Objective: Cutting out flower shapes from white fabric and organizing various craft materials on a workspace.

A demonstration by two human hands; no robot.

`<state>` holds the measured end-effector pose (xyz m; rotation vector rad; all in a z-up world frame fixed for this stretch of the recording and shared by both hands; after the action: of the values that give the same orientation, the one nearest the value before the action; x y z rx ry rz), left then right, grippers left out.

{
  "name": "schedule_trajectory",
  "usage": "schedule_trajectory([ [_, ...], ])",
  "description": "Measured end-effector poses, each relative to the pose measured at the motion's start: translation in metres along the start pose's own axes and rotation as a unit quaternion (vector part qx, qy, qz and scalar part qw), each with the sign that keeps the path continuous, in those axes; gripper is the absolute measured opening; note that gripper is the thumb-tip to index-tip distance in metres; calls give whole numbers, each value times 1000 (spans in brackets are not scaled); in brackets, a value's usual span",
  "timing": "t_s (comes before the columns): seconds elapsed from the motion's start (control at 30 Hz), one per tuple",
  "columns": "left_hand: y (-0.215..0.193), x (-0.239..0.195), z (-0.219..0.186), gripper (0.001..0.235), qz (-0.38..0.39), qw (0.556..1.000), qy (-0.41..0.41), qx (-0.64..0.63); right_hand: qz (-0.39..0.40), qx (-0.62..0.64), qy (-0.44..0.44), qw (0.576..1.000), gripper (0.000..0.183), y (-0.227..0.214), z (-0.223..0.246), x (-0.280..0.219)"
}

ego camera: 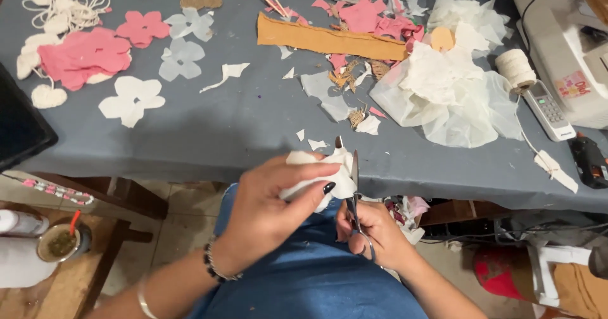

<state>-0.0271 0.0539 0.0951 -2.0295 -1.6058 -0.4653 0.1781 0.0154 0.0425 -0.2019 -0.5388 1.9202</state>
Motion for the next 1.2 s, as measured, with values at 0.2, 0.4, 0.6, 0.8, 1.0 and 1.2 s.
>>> schedule_trajectory([
  [0.2,30,-19,17,27,-100,995,26,-4,-16,-4,4,1000,77,0,2,4],
  [0.4,37,-25,23,26,-137,989,51,-37,-35,10,2,999,73,1,0,5],
  [0.6,40,-26,28,29,-139,990,31,-19,-53,11,-8,998,69,0,-6,4],
  [0.8,37,-23,27,28,-138,989,18,-41,-49,6,6,999,49,-3,-9,2],
  [1.0,33,-21,23,27,-127,991,-1,-43,-50,13,-14,999,53,-5,-10,-2],
  [1.2,26,-18,23,30,-94,993,-27,-69,-59,-9,0,998,50,-9,-11,-7],
])
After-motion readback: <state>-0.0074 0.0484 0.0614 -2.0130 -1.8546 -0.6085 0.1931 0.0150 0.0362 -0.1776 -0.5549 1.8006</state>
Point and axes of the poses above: each hand's wrist, its own x-axis towards the middle knuckle, its own y-axis out of the palm, z = x × y, the point moved 3 cm from there along x, towards the middle knuckle, and after that the axes turned 7 degrees about y, right-handed, at the moved point
